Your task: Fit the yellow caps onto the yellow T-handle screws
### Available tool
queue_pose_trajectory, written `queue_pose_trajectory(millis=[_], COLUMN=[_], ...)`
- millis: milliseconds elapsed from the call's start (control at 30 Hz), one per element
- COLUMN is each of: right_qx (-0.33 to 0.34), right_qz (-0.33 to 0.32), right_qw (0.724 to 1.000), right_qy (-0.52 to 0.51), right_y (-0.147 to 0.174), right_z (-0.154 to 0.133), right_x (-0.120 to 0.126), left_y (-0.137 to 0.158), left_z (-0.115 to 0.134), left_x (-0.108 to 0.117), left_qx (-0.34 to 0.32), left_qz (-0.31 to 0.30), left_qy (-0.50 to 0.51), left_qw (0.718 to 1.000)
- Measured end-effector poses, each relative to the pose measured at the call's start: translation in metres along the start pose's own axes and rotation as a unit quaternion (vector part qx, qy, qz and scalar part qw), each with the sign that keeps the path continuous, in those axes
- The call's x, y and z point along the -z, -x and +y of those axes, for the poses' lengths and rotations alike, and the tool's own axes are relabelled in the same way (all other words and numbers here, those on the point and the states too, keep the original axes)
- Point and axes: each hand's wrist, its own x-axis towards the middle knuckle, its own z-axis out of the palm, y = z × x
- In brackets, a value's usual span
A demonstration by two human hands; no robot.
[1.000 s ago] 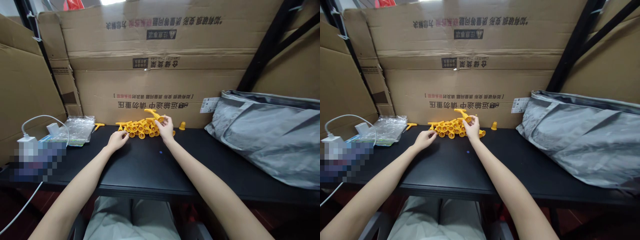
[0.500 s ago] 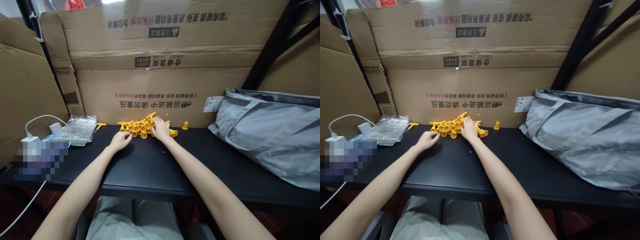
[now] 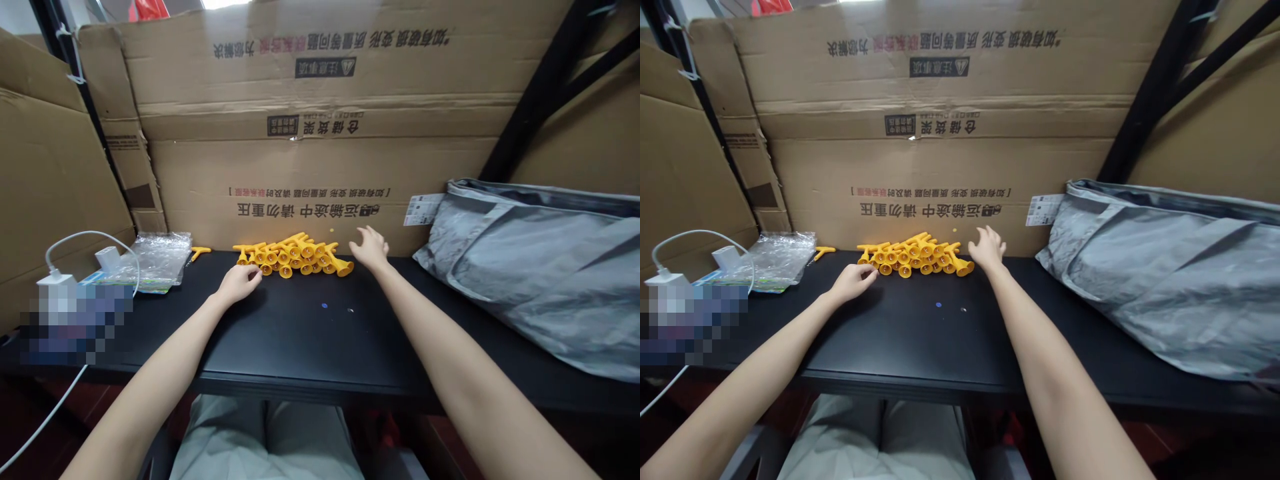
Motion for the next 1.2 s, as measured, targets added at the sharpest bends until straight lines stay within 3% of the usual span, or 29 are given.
queue_pose_trajectory(millis=[133, 267, 700, 1000, 1100, 1200], right_qx=[-0.133, -0.172, -0.185, -0.17, -0.164, -0.154], right_qz=[-0.033, -0.073, -0.161, -0.18, -0.159, -0.143], right_qw=[0.99, 0.982, 0.966, 0.966, 0.971, 0.975], right_qy=[0.014, -0.01, 0.08, 0.072, 0.067, 0.075], right_y=[0.002, 0.001, -0.019, -0.018, -0.014, -0.008], right_z=[0.037, 0.054, 0.064, 0.07, 0.068, 0.062], right_x=[-0.015, -0.033, -0.048, -0.056, -0.057, -0.054], left_y=[0.0, 0.0, 0.0, 0.0, -0.001, -0.005], left_z=[0.0, 0.0, 0.001, 0.001, 0.001, -0.006], left_x=[0.0, 0.0, 0.0, -0.001, 0.0, 0.006], left_qx=[0.006, 0.008, 0.005, 0.011, 0.039, 0.118], left_qz=[-0.003, -0.001, -0.005, -0.004, 0.008, 0.057], left_qy=[0.006, 0.008, 0.008, 0.005, -0.018, -0.055], left_qw=[1.0, 1.0, 1.0, 1.0, 0.999, 0.99])
